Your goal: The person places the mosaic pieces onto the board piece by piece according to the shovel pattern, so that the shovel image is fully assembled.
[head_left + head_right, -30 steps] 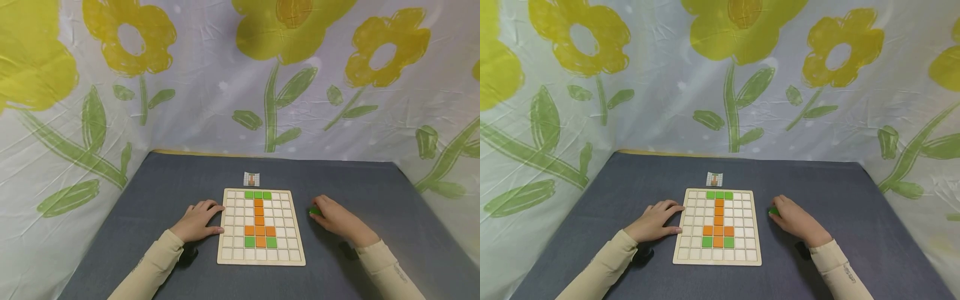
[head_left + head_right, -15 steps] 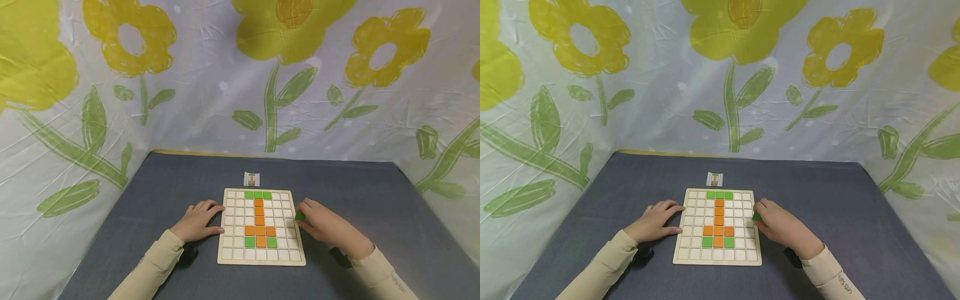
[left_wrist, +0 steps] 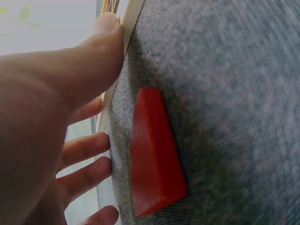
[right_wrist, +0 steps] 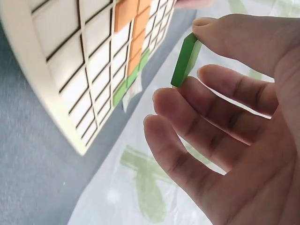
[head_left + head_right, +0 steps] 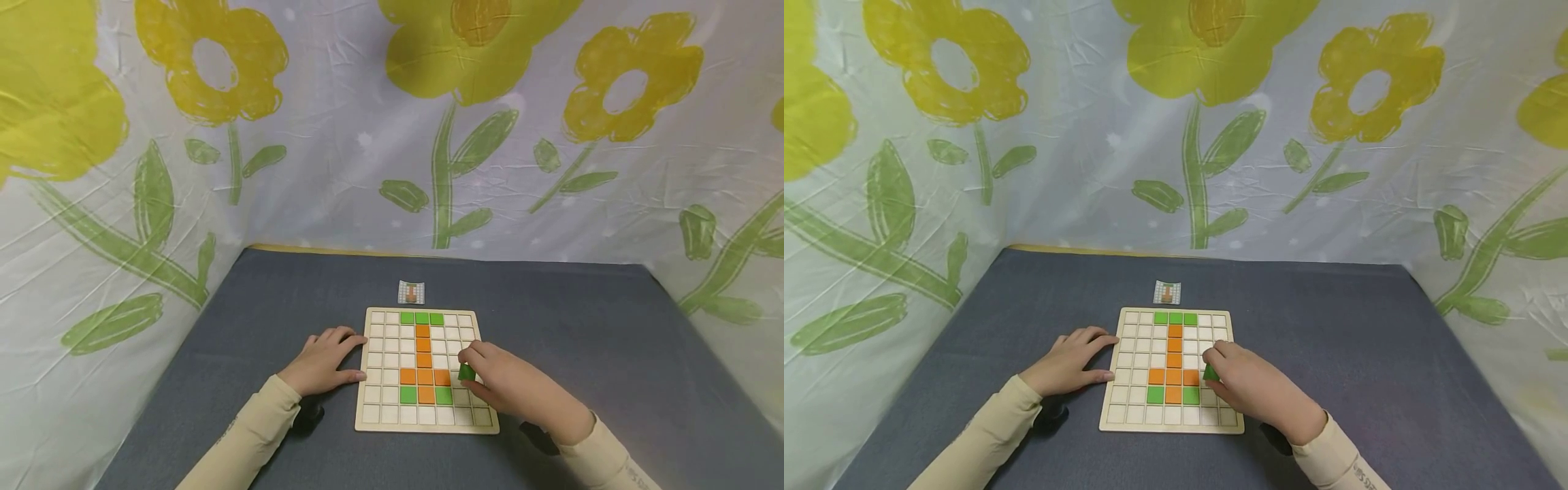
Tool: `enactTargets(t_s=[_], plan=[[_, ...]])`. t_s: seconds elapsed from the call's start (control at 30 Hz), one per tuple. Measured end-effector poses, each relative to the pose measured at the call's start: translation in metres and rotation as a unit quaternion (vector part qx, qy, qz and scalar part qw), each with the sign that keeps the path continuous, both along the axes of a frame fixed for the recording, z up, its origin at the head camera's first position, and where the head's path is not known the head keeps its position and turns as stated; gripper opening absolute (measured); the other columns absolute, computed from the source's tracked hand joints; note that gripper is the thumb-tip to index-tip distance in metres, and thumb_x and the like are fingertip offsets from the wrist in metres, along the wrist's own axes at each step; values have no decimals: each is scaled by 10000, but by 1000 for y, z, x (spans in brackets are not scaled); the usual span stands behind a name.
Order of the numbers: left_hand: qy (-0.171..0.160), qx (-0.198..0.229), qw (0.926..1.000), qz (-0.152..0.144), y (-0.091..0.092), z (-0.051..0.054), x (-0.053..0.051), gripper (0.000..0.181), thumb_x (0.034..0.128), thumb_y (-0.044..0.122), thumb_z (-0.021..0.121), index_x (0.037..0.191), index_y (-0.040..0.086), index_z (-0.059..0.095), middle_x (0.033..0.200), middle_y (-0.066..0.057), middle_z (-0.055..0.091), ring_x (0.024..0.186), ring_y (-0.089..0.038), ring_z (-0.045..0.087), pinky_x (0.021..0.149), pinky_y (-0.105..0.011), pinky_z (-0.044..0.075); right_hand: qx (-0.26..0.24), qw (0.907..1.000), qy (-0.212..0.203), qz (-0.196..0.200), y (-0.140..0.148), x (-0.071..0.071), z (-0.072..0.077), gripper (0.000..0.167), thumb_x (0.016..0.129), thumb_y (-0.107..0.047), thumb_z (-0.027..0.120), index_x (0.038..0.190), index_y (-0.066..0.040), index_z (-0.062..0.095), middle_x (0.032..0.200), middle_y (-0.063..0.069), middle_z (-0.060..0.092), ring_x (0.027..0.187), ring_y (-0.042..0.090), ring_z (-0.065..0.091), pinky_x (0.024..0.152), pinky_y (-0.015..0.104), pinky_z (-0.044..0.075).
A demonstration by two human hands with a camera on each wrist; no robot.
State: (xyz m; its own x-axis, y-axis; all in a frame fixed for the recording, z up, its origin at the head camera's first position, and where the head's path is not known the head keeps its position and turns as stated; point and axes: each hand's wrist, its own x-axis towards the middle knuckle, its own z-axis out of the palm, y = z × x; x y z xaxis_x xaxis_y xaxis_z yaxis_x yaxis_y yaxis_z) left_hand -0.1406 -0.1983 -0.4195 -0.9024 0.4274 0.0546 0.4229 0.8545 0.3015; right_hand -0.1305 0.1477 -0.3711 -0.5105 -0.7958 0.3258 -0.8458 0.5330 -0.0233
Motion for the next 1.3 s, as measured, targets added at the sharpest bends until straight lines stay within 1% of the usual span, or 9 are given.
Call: enactTargets(t_s=[0.13, 0.27, 0.43, 0.57, 0.77, 1.03, 1.3], plan=[[-50, 22, 10000, -6, 1, 1, 1, 638, 847, 497, 676, 1382, 191, 512, 1333, -76, 493, 1221, -284, 469, 881, -470, 354, 73, 9999, -6, 112, -8, 5, -2, 309, 804, -188, 787, 1017, -99, 582, 889, -34, 555, 721, 51, 487, 639, 178, 452], [-23, 22, 10000, -14, 1, 1, 1, 626, 850, 476, 683, 1375, 179, 518, 1326, -79, 497, 1213, -286, 473, 873, -472, 355, 190, 9994, -23, 284, -18, 10, -5, 275, 808, -190, 783, 980, -101, 587, 882, -38, 541, 730, 58, 496, 660, 190, 458], [-10, 12, 10000, -27, 1, 1, 0, 617, 857, 477, 674, 1374, 178, 519, 1327, -79, 497, 1217, -286, 471, 870, -469, 358, 337, 9984, -28, 453, -29, 16, -12, 221, 821, -235, 768, 914, -147, 588, 867, -78, 515, 721, 43, 462, 676, 197, 452], [-7, 25, 10000, -38, 1, -1, 0, 627, 855, 487, 672, 1380, 185, 513, 1337, -78, 492, 1225, -287, 466, 871, -464, 355, 311, 9978, 47, 578, -35, 18, -18, 221, 806, -239, 772, 839, -170, 565, 851, -93, 486, 706, 38, 427, 670, 203, 435], [18, 6, 10000, -24, -1, -3, 0, 638, 851, 514, 661, 1383, 195, 510, 1331, -69, 492, 1227, -276, 466, 874, -460, 354, 328, 9961, -166, 800, -43, 20, -25, 219, 829, -254, 759, 824, -179, 553, 820, -107, 441, 703, 25, 384, 651, 172, 385], [-56, 17, 10000, -16, 1, 0, 1, 624, 854, 486, 671, 1376, 180, 517, 1331, -78, 495, 1224, -286, 467, 877, -472, 356, 632, 9944, -168, 834, -48, 21, -32, 240, 831, -270, 752, 817, -188, 527, 767, -120, 376, 677, 33, 353, 634, 180, 368], [26, 37, 10000, -34, 2, 2, 1, 624, 849, 485, 678, 1366, 169, 528, 1313, -82, 508, 1214, -283, 478, 877, -478, 366, 606, 9943, -213, 850, -49, 20, -34, 247, 814, -282, 768, 804, -186, 541, 774, -120, 398, 687, 29, 380, 646, 178, 387]])
